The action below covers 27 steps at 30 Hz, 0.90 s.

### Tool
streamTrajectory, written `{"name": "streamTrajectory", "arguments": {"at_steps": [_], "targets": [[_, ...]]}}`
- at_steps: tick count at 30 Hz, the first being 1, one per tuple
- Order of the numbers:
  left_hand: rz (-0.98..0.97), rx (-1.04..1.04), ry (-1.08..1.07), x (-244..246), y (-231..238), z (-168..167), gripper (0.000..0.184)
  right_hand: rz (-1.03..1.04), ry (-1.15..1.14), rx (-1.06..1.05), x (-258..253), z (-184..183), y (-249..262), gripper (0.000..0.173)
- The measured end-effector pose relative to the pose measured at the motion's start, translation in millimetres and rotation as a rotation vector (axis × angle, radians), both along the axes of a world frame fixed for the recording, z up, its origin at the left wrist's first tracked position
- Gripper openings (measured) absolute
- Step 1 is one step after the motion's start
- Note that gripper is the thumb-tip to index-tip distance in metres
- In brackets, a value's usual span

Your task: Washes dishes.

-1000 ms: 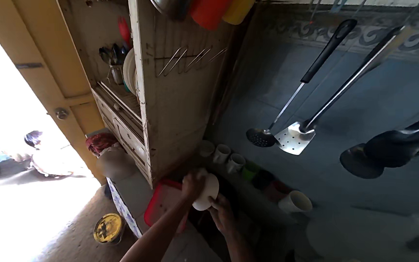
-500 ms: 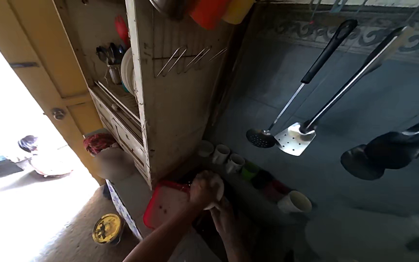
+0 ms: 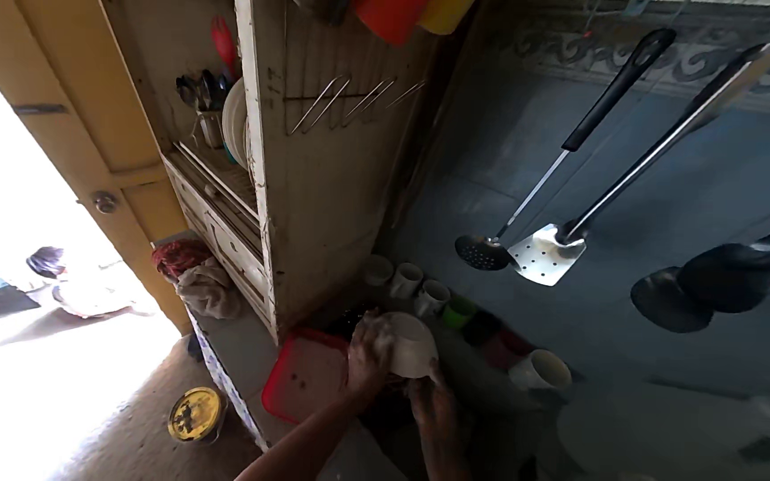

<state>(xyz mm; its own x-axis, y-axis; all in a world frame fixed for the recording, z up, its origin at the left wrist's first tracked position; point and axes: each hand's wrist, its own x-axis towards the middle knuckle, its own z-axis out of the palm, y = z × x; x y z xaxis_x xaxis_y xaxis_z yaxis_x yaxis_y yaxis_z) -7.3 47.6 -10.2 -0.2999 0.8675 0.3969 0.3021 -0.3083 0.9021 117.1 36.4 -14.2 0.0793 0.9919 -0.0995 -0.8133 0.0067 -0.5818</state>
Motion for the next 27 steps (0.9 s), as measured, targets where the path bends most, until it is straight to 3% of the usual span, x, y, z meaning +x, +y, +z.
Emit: {"name": "streamTrajectory", "arguments": {"at_steps": [2,3,6,8,9,12,13,14,16,18,21,23,25,27], "targets": [[-0.023,0.159,-0.005,-3.1,5.0,-7.3,0.041,0.052,-0.026,0.068,6.1,-0.7,-1.7,0.028],[-0.052,0.11,-0.074,-8.4,10.1,-5.2,0.04,0.088,-0.06,0.095,9.1,1.5,-3.5,0.034],[-0.206,-0.374,-0.22,-35.0,31.9,23.8,0.042,0.209,-0.267,0.121,18.6,7.8,-10.6,0.026],[-0.281,-0.464,-0.008,-39.8,36.6,44.3,0.043,0.266,-0.41,0.129,20.2,11.9,-11.4,0.026],[-0.322,-0.429,0.148,-35.7,31.2,53.1,0.045,0.274,-0.472,0.126,19.0,14.0,-11.4,0.027],[-0.428,-0.073,0.595,-11.1,11.7,51.9,0.044,0.237,-0.583,0.07,11.8,18.5,-14.8,0.026],[-0.412,0.052,0.653,-4.0,10.8,46.5,0.04,0.227,-0.625,0.064,11.6,20.0,-16.0,0.027],[-0.422,0.034,0.636,-2.4,11.8,45.2,0.042,0.241,-0.673,0.089,14.3,20.2,-15.7,0.026],[-0.468,-0.213,0.364,-12.0,22.9,47.7,0.047,0.317,-0.808,0.181,25.7,21.3,-13.1,0.024],[-0.44,-0.379,-0.146,-22.4,39.2,42.3,0.035,0.369,-0.903,0.239,34.4,27.1,-15.8,0.024],[-0.384,-0.485,-0.728,-25.0,44.3,28.5,0.032,0.29,-0.835,0.222,31.1,38.9,-23.2,0.025],[-0.28,-0.46,-0.877,-21.3,42.8,22.7,0.033,0.158,-0.766,0.127,21.4,36.3,-22.5,0.028],[-0.134,-0.4,-0.853,-17.6,37.8,26.5,0.034,0.149,-0.72,0.008,18.3,21.0,-18.2,0.05],[-0.105,-0.275,-0.739,-14.1,25.0,34.3,0.026,0.262,-0.571,-0.146,16.5,9.1,-16.0,0.071]]}}
